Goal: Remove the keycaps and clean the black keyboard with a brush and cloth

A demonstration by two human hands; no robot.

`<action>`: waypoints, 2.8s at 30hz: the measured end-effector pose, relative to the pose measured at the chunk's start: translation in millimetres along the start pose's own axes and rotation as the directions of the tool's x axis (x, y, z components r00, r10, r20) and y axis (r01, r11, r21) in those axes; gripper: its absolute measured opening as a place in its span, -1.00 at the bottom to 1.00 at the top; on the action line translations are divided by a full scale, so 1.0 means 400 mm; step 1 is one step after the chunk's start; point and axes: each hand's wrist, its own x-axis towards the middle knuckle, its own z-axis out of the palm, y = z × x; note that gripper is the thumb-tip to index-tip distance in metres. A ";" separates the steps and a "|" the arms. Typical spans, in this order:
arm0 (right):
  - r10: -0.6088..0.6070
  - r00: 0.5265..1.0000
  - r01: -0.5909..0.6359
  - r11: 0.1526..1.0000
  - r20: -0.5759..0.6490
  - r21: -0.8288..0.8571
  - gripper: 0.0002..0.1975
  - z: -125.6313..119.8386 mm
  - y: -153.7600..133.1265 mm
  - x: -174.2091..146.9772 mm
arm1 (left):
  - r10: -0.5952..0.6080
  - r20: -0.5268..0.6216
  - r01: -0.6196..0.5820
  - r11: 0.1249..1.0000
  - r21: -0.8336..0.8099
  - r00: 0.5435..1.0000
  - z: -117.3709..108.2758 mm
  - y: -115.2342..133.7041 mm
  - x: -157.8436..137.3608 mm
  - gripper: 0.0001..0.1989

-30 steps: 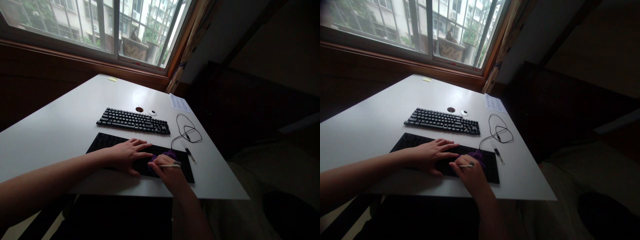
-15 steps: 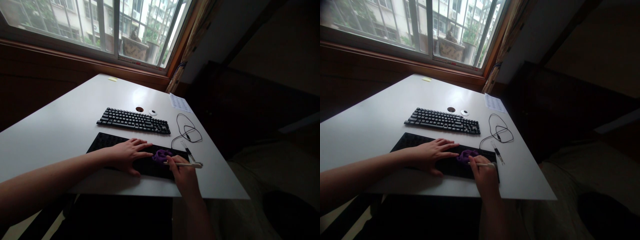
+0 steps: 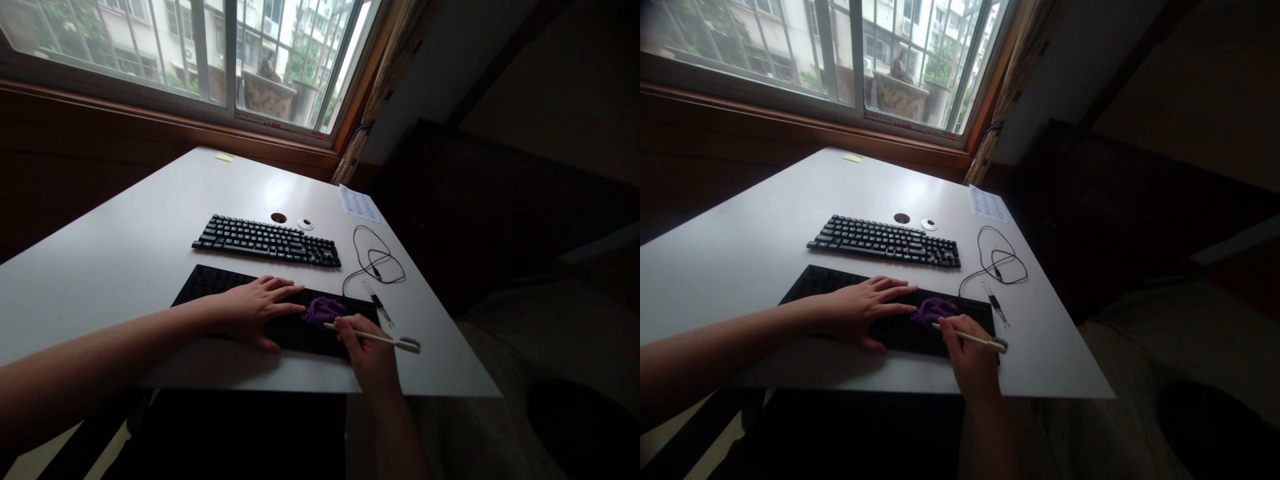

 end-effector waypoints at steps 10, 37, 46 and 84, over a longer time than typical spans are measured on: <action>0.019 0.990 -0.043 0.985 0.143 0.170 -0.68 0.045 -0.051 0.012 | 0.009 -0.015 -0.008 1.000 0.011 1.000 -0.002 0.002 -0.001 -0.07; -0.080 0.983 0.061 0.991 0.163 0.119 -0.70 0.039 -0.053 -0.022 | 0.027 -0.030 -0.028 0.999 -0.034 0.999 -0.004 0.000 -0.001 -0.07; -0.166 0.961 0.165 0.986 0.224 0.022 -0.64 0.029 -0.061 -0.021 | 0.009 -0.046 -0.011 0.999 -0.047 0.999 -0.005 0.002 -0.002 0.03; 0.083 0.964 -0.113 0.988 0.252 0.109 -0.61 -0.001 -0.013 -0.031 | 0.000 -0.038 -0.001 1.000 -0.031 0.999 -0.003 0.003 -0.003 0.00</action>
